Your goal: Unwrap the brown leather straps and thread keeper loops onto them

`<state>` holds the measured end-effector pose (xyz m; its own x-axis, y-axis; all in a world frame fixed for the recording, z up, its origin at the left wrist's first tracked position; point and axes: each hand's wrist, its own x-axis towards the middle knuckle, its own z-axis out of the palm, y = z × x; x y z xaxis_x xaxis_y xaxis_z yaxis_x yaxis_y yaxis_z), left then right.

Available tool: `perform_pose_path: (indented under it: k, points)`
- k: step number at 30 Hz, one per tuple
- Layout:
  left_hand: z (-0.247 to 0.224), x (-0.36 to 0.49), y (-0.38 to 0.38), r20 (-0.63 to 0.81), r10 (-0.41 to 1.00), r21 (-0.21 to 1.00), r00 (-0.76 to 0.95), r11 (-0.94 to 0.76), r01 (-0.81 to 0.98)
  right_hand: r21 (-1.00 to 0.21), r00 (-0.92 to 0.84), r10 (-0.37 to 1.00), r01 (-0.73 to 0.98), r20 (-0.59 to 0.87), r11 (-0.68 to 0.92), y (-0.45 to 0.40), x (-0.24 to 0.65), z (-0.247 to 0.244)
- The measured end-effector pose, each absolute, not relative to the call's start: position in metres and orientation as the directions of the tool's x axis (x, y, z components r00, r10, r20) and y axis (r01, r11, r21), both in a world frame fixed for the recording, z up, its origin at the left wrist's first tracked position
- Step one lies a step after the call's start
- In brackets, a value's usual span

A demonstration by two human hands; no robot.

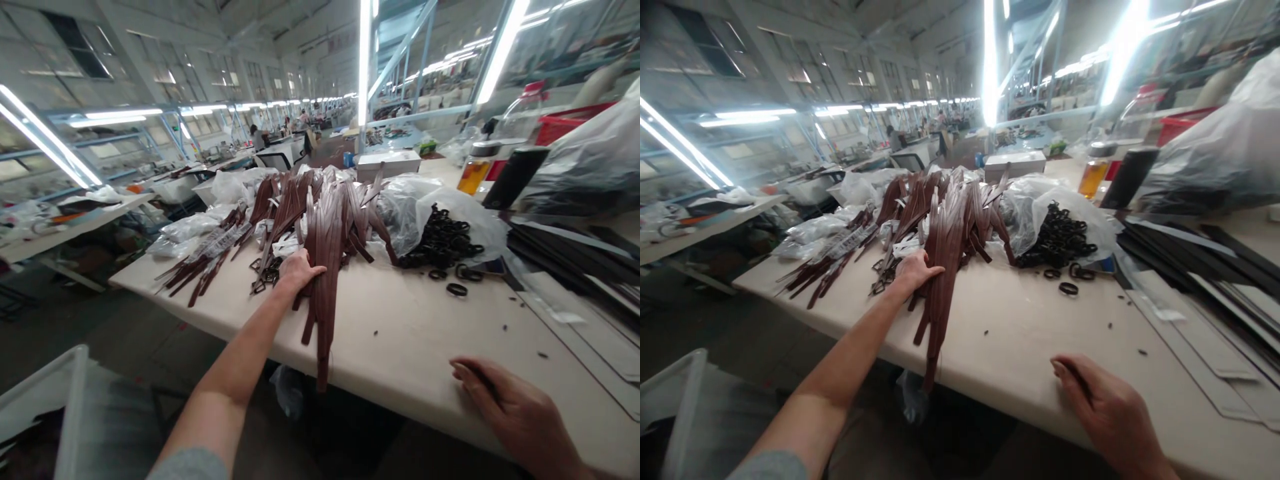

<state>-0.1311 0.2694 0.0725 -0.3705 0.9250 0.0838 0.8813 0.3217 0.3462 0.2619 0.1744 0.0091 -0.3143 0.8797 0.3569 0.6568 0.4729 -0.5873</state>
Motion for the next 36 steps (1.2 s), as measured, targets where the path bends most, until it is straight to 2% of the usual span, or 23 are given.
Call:
perform_pose_path:
  k: [5, 9, 13, 16, 20, 22, 24, 26, 28, 33, 36]
  points:
    - [0.076, -0.13, 0.296, 0.018, 0.902, 0.44, -0.431, 0.381, 0.814, -0.555, -0.329, 0.85, 0.65, 0.411, 0.519, 0.173, 0.259, 0.01]
    - [0.081, -0.129, 0.298, -0.02, 0.883, 0.634, -0.468, 0.373, 0.678, -0.558, -0.325, 0.85, 0.646, 0.415, 0.52, 0.174, 0.259, 0.008]
    - [0.087, -0.112, 0.285, -0.059, 0.901, 0.884, -0.43, 0.248, 0.397, -0.619, -0.289, 0.873, 0.618, 0.394, 0.484, 0.172, 0.258, 0.01]
    - [0.087, -0.084, 0.263, -0.061, 0.932, 0.988, -0.357, 0.108, 0.113, -0.737, -0.252, 0.922, 0.554, 0.295, 0.387, 0.17, 0.254, 0.017]
    - [0.074, -0.036, 0.218, -0.056, 0.965, 0.986, -0.258, 0.013, -0.166, -0.946, -0.303, 0.948, 0.268, 0.095, 0.18, 0.166, 0.238, 0.038]
    - [0.065, -0.012, 0.193, -0.057, 0.975, 0.964, -0.216, -0.002, -0.265, -0.993, -0.435, 0.9, 0.099, 0.011, 0.06, 0.163, 0.227, 0.048]
    - [0.056, 0.011, 0.17, -0.048, 0.978, 0.939, -0.205, -0.026, -0.342, -0.997, -0.598, 0.799, 0.023, -0.068, -0.068, 0.159, 0.216, 0.054]
    - [0.051, 0.029, 0.151, -0.038, 0.977, 0.932, -0.211, -0.041, -0.36, -0.986, -0.689, 0.709, 0.045, -0.148, -0.161, 0.155, 0.208, 0.056]
    - [0.048, 0.041, 0.139, -0.04, 0.978, 0.932, -0.206, -0.039, -0.362, -0.977, -0.703, 0.683, 0.086, -0.199, -0.195, 0.15, 0.205, 0.054]
    - [0.05, 0.036, 0.137, -0.068, 0.971, 0.885, -0.228, -0.047, -0.464, -0.97, -0.69, 0.685, 0.209, -0.235, -0.122, 0.133, 0.226, 0.047]
    - [0.054, 0.018, 0.146, -0.091, 0.957, 0.886, -0.276, -0.048, -0.461, -0.949, -0.684, 0.667, 0.291, -0.296, -0.123, 0.12, 0.252, 0.045]
